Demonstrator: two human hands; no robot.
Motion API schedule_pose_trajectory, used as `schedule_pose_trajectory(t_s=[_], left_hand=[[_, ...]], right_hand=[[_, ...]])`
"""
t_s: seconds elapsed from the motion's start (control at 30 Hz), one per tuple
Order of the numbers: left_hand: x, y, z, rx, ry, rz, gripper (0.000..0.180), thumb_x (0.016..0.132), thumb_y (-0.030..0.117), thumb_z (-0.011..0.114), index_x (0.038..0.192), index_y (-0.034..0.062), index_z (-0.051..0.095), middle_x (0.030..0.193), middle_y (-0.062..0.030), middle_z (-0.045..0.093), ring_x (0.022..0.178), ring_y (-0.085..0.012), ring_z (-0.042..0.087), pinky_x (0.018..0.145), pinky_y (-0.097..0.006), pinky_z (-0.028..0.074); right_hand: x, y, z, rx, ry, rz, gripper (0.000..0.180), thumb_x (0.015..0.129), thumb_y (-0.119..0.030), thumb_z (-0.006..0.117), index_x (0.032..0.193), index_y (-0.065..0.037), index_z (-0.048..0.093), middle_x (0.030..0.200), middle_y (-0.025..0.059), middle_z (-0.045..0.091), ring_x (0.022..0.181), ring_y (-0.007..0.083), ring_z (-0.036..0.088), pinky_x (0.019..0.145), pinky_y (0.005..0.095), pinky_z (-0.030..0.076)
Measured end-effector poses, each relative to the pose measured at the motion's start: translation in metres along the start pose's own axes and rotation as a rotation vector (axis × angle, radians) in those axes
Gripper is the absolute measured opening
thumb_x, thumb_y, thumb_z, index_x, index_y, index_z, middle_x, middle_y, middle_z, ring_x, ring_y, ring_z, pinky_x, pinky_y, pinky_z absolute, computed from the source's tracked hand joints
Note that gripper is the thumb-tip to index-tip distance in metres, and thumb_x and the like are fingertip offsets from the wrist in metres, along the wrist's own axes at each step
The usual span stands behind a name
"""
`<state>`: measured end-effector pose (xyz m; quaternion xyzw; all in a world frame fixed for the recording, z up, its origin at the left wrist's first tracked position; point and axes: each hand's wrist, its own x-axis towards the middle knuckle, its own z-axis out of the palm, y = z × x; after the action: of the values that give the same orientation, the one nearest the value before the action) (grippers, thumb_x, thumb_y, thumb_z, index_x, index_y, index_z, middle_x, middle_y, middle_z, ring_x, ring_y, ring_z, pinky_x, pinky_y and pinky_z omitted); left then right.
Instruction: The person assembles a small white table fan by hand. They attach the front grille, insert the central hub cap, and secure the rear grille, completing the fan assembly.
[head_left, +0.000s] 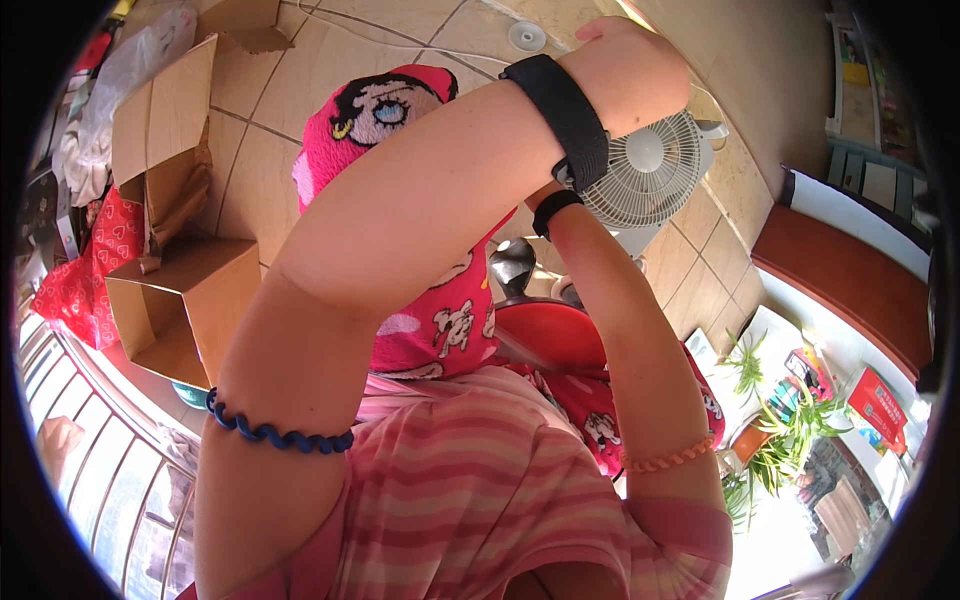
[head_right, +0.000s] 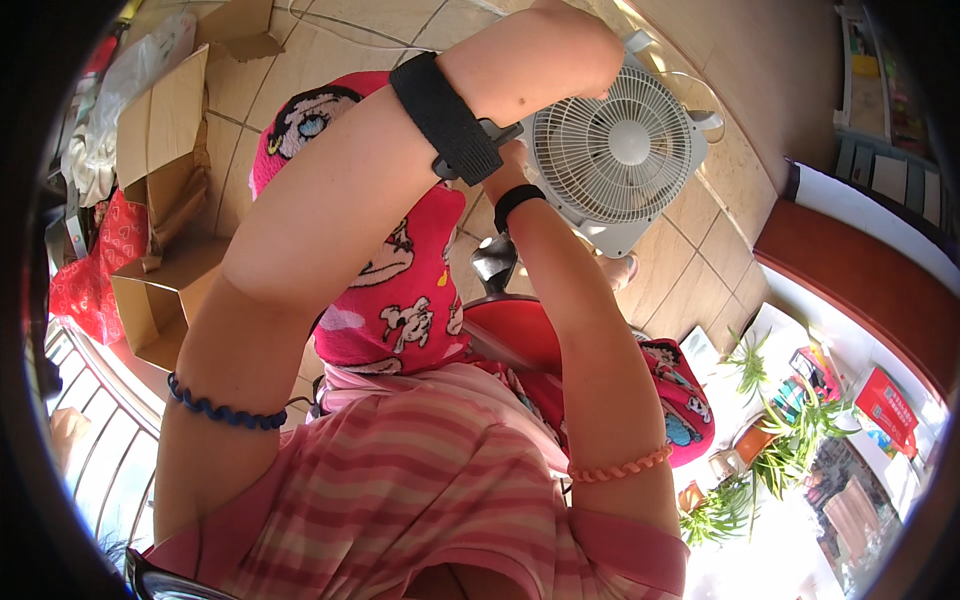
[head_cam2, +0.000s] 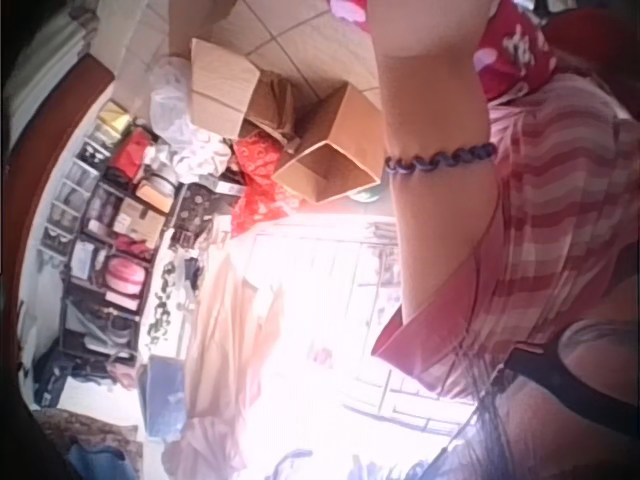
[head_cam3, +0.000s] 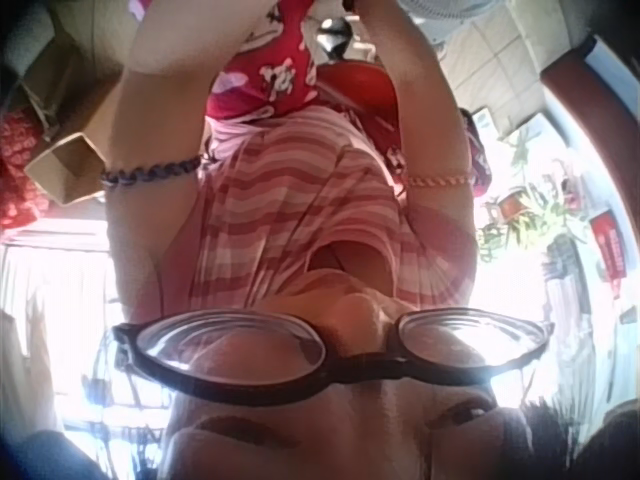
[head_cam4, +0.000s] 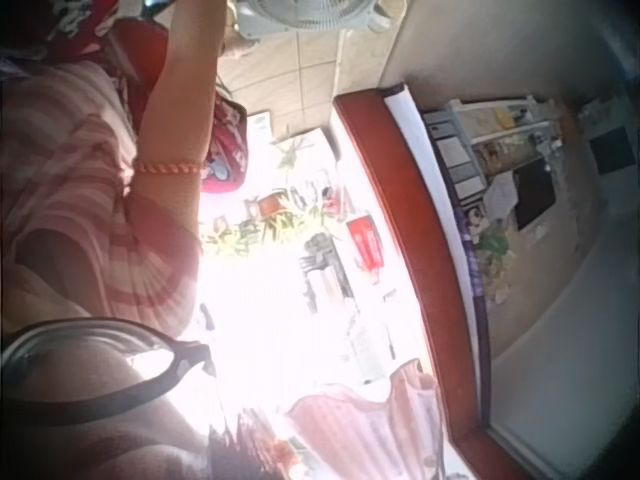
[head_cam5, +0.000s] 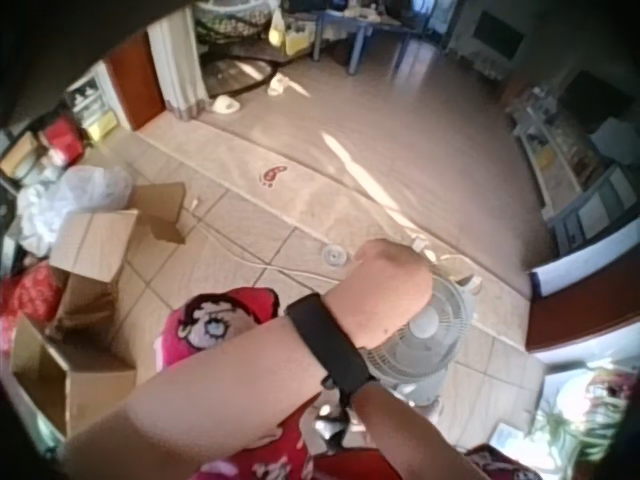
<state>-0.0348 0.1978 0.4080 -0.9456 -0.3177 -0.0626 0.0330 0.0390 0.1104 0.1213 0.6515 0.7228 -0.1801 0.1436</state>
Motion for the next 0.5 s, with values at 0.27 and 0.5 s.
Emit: schedule_pose_trajectory(t_s=[0.27, 0.5], left_hand=[[-0.003, 0.000, 0.004, -0.033, -0.008, -0.026, 0.025, 0.059, 0.012, 0.072, 0.083, 0.0078, 0.076, 0.080, -0.0158, 0.068, 0.074, -0.0357, 0.066, 0.054, -0.059, 0.053], [0.002, 0.002, 0.002, 0.001, 0.004, -0.042, 0.024, 0.061, 0.010, 0.070, 0.084, 0.0073, 0.076, 0.080, -0.0159, 0.068, 0.074, -0.0354, 0.066, 0.053, -0.059, 0.053]], right_hand=[[0.012, 0.005, 0.003, 0.033, 0.013, 0.048, 0.019, 0.087, -0.023, 0.058, 0.095, -0.010, 0.069, 0.096, 0.0146, 0.070, 0.089, 0.0338, 0.068, 0.078, 0.0417, 0.055], [0.009, 0.013, -0.007, 0.021, 0.004, 0.039, 0.019, 0.087, -0.023, 0.058, 0.095, -0.010, 0.069, 0.096, 0.0144, 0.070, 0.089, 0.0337, 0.068, 0.077, 0.0417, 0.055]])
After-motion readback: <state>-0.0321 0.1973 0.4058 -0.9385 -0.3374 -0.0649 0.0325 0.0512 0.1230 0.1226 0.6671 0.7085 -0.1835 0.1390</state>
